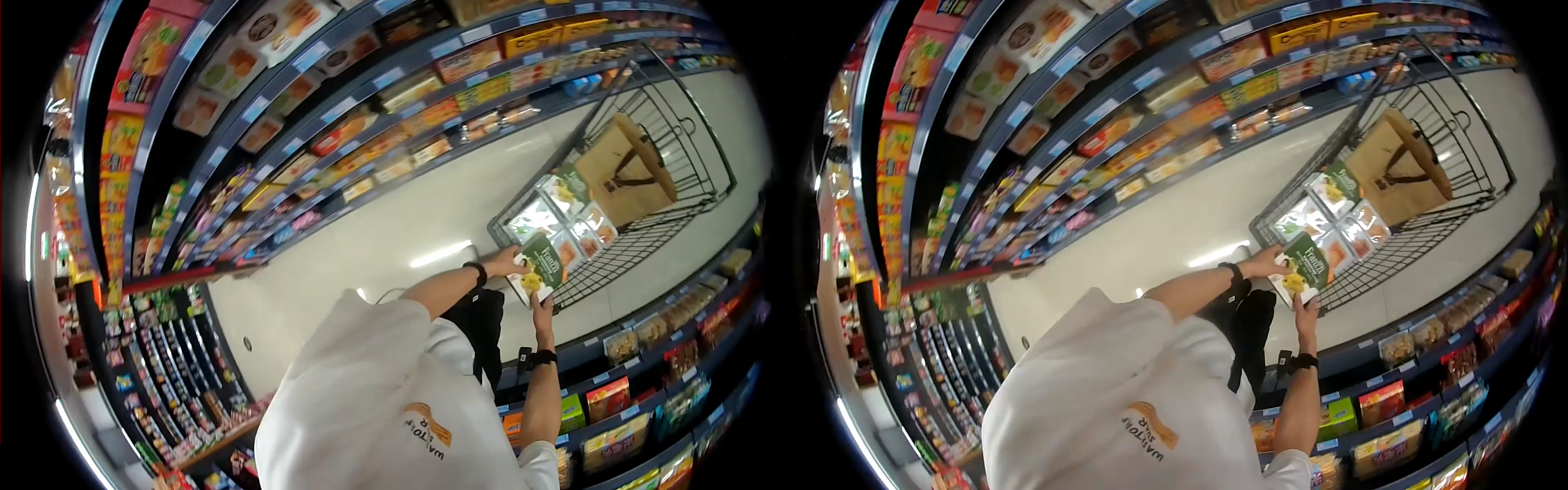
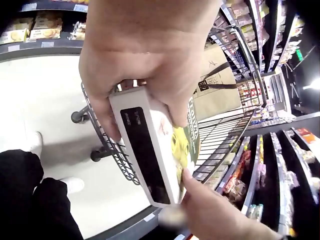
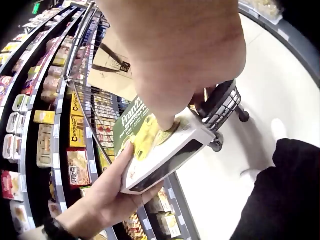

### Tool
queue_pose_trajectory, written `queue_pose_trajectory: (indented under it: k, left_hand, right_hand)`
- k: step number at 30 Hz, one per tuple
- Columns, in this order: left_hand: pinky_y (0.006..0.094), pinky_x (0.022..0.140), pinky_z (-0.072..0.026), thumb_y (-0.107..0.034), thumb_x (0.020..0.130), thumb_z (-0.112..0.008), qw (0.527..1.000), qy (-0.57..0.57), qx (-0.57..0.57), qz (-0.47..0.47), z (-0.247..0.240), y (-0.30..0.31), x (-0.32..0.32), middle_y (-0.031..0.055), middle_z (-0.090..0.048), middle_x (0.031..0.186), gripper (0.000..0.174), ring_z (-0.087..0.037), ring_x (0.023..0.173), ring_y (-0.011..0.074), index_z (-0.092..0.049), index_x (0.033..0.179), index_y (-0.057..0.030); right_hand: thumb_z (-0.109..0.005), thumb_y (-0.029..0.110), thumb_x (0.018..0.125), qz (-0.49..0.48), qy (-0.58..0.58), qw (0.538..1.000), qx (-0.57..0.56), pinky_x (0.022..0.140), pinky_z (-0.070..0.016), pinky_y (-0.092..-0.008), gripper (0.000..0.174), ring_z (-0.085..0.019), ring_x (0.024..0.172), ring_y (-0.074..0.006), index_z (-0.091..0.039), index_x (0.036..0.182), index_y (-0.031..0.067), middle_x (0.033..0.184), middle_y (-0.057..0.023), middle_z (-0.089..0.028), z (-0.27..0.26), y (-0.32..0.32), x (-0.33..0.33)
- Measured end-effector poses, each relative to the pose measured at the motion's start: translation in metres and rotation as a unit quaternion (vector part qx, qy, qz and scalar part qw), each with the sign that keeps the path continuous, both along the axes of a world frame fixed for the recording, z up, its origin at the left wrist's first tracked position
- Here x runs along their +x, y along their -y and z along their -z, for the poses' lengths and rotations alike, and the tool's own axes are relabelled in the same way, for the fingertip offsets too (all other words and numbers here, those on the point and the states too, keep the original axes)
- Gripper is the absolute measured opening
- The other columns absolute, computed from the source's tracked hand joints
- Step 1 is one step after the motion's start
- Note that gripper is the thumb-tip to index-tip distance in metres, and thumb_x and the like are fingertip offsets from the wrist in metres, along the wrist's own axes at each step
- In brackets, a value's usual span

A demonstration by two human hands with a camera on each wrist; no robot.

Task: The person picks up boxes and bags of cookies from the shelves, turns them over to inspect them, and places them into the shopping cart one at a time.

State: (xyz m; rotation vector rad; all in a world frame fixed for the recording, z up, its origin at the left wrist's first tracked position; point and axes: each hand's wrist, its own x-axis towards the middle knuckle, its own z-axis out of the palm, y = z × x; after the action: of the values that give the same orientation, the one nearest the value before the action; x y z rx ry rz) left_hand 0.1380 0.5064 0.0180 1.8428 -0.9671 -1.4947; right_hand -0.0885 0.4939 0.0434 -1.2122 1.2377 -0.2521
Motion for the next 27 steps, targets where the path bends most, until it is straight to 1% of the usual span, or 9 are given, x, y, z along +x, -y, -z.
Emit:
queue_pose_trajectory:
  k: [4, 6, 7, 9, 10, 12, 17, 20, 27]
  left_hand:
    - [0.0404, 0.094, -0.0436, -0.043, 0.071, -0.078, 0.999, -0.01, -0.039, 0.033, 0.015, -0.004, 0.005, 0.0244, -0.057, 0.119, 0.072, -0.055, 0.11, 0.0346, -0.051, 0.119, 0.002]
    - [0.0429, 0.106, -0.0351, -0.042, 0.079, -0.072, 0.999, 0.029, -0.021, -0.006, 0.004, -0.013, -0.005, 0.0226, -0.05, 0.133, 0.079, -0.047, 0.124, 0.0332, -0.039, 0.137, -0.0008]
    - [0.0414, 0.109, -0.0307, -0.043, 0.08, -0.072, 0.986, 0.117, -0.092, 0.079, 0.048, -0.012, 0.0, 0.0215, -0.047, 0.137, 0.082, -0.043, 0.128, 0.031, -0.036, 0.142, -0.0021]
    - [0.0404, 0.104, -0.0373, -0.045, 0.08, -0.072, 0.995, -0.056, 0.048, 0.062, 0.019, 0.011, 0.005, 0.0203, -0.051, 0.131, 0.078, -0.049, 0.122, 0.0285, -0.041, 0.137, -0.0016]
    - [0.039, 0.099, -0.0409, -0.042, 0.08, -0.073, 0.997, -0.065, 0.025, 0.045, 0.015, 0.014, 0.004, 0.0186, -0.053, 0.128, 0.077, -0.051, 0.117, 0.0277, -0.042, 0.137, -0.0014]
    - [0.0343, 0.091, -0.0467, -0.038, 0.078, -0.075, 0.998, -0.044, 0.007, 0.044, -0.001, 0.021, -0.004, 0.0167, -0.055, 0.124, 0.077, -0.055, 0.11, 0.0245, -0.042, 0.137, -0.0014]
    - [0.0354, 0.092, -0.0457, -0.048, 0.071, -0.079, 0.996, 0.001, 0.075, 0.039, 0.017, 0.037, -0.008, 0.0183, -0.058, 0.123, 0.083, -0.057, 0.11, 0.0244, -0.05, 0.13, 0.0026]
    - [0.0333, 0.093, -0.0444, -0.04, 0.073, -0.08, 0.988, -0.024, 0.146, 0.035, 0.011, 0.05, -0.016, 0.0151, -0.057, 0.124, 0.08, -0.054, 0.112, 0.021, -0.047, 0.132, 0.0035]
    - [0.0317, 0.079, -0.0516, -0.041, 0.072, -0.08, 0.987, -0.092, 0.128, 0.006, 0.028, 0.073, -0.017, 0.0149, -0.06, 0.118, 0.079, -0.061, 0.099, 0.0202, -0.049, 0.13, 0.0027]
  right_hand:
    - [-0.056, 0.038, 0.093, -0.194, -0.17, 0.963, -0.079, 0.086, -0.0453, -0.0377, 0.05, -0.059, 0.099, -0.0325, -0.056, 0.119, -0.0049, 0.111, -0.0191, -0.062, 0.064, -0.004, -0.025]
    - [-0.05, 0.056, 0.089, -0.23, -0.352, 0.88, -0.223, 0.091, -0.0361, -0.0563, 0.069, -0.051, 0.114, -0.0402, -0.052, 0.124, -0.0036, 0.121, -0.0257, -0.056, 0.14, -0.038, -0.038]
    - [-0.048, 0.061, 0.087, -0.198, -0.381, 0.853, -0.296, 0.096, -0.031, -0.0599, 0.077, -0.045, 0.121, -0.0423, -0.048, 0.127, -0.0055, 0.129, -0.0268, -0.05, 0.17, -0.049, -0.036]
    - [-0.051, 0.059, 0.087, -0.143, -0.284, 0.94, -0.121, 0.1, -0.0319, -0.0534, 0.076, -0.04, 0.125, -0.0428, -0.049, 0.125, -0.0073, 0.131, -0.027, -0.048, 0.115, -0.033, -0.023]
    - [-0.048, 0.062, 0.087, -0.078, -0.22, 0.967, -0.099, 0.109, -0.0216, -0.0536, 0.084, -0.034, 0.128, -0.0487, -0.039, 0.132, -0.0086, 0.133, -0.0328, -0.043, 0.108, -0.032, -0.018]
    - [-0.05, 0.06, 0.087, -0.054, -0.113, 0.99, -0.056, 0.11, -0.0184, -0.0508, 0.082, -0.034, 0.129, -0.046, -0.038, 0.132, -0.0077, 0.129, -0.0331, -0.046, 0.086, -0.012, -0.02]
    - [-0.052, 0.057, 0.085, -0.022, -0.145, 0.986, -0.079, 0.109, -0.0133, -0.0529, 0.079, -0.031, 0.132, -0.043, -0.036, 0.137, -0.0001, 0.135, -0.0307, -0.04, 0.091, -0.014, -0.019]
    - [-0.049, 0.056, 0.088, 0.021, -0.142, 0.985, -0.099, 0.106, -0.0171, -0.0478, 0.063, -0.042, 0.12, -0.0338, -0.049, 0.131, 0.0102, 0.121, -0.0186, -0.055, 0.065, -0.002, -0.023]
    - [-0.05, 0.058, 0.087, 0.025, -0.116, 0.99, -0.074, 0.105, -0.0179, -0.0462, 0.061, -0.045, 0.117, -0.0349, -0.056, 0.122, 0.0081, 0.114, -0.0186, -0.057, 0.052, 0.039, -0.027]
